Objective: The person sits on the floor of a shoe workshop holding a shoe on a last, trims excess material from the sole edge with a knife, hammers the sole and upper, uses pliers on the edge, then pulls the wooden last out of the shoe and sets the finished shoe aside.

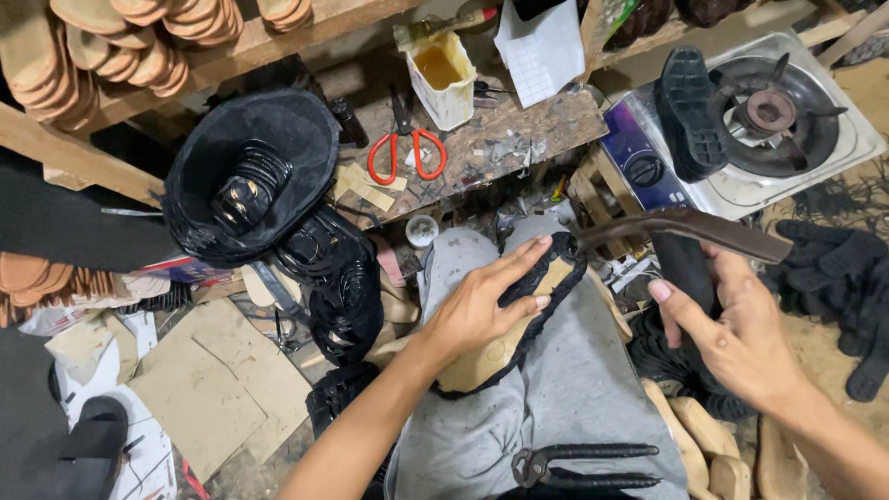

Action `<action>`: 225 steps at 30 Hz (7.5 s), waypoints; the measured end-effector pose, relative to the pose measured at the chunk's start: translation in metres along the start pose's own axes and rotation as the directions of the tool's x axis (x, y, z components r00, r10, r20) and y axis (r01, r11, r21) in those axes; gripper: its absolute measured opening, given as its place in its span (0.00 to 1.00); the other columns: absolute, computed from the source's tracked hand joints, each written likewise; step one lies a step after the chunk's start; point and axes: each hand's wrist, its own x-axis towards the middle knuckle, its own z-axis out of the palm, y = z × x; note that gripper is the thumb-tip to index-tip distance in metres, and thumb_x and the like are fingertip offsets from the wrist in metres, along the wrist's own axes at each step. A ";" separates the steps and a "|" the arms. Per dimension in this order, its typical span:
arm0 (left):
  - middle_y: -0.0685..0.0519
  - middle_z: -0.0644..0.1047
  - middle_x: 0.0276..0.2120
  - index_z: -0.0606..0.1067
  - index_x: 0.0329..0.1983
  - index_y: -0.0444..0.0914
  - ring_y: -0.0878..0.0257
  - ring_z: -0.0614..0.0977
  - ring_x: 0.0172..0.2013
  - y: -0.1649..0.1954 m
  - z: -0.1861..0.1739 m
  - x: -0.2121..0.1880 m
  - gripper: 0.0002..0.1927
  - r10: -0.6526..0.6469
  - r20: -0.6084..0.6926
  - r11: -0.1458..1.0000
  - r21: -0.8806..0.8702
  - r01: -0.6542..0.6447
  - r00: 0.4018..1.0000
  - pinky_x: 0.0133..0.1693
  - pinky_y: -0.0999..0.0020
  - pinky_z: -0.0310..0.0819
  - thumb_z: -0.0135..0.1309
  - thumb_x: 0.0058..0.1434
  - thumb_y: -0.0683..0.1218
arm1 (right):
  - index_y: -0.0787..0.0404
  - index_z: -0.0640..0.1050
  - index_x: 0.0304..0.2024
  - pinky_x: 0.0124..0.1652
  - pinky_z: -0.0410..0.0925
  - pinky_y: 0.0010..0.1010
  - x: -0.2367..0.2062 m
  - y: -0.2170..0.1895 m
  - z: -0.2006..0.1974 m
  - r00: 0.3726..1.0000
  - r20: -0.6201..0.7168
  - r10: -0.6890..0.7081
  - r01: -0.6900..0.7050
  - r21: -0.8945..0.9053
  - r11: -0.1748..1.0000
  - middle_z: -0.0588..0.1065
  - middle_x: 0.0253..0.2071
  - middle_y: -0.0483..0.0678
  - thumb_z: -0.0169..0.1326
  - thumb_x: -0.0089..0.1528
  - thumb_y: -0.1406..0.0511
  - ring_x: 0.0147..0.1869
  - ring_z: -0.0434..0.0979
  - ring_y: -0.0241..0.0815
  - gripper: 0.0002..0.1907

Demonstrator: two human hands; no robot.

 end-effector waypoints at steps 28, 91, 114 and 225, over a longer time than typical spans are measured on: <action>0.42 0.66 0.70 0.69 0.65 0.40 0.43 0.64 0.70 0.010 0.019 0.011 0.35 -0.068 0.034 0.998 0.015 0.068 0.997 0.69 0.51 0.58 0.66 0.53 0.47 | 0.52 0.76 0.38 0.39 0.68 0.36 -0.096 0.125 0.020 0.739 0.585 -0.334 0.529 -0.198 0.825 0.76 0.34 0.45 0.59 0.63 0.54 0.39 0.78 0.45 0.11; 0.48 0.64 0.73 0.68 0.70 0.38 0.46 0.61 0.72 0.027 0.058 0.035 0.31 -0.128 0.123 0.988 0.101 0.115 0.984 0.68 0.51 0.49 0.56 0.63 0.46 | 0.64 0.77 0.40 0.37 0.75 0.37 -0.037 0.100 0.094 0.845 0.166 0.508 -0.306 0.930 0.205 0.78 0.29 0.47 0.56 0.63 0.68 0.31 0.81 0.42 0.05; 0.44 0.64 0.72 0.68 0.70 0.36 0.43 0.61 0.70 0.032 0.069 0.046 0.30 -0.102 0.114 0.981 0.176 0.081 0.988 0.67 0.49 0.51 0.55 0.64 0.47 | 0.67 0.76 0.37 0.34 0.75 0.36 -0.036 0.113 0.095 0.853 0.171 0.492 -0.313 0.924 0.221 0.77 0.29 0.50 0.56 0.64 0.70 0.30 0.79 0.43 0.04; 0.46 0.84 0.46 0.64 0.75 0.46 0.62 0.84 0.44 -0.023 -0.015 0.032 0.42 -0.160 0.374 0.924 -0.269 0.272 0.913 0.51 0.66 0.77 0.65 0.56 0.53 | 0.55 0.74 0.38 0.28 0.69 0.37 0.015 0.039 0.004 0.863 0.136 -0.486 0.501 -0.117 0.858 0.74 0.27 0.51 0.59 0.62 0.60 0.28 0.77 0.51 0.08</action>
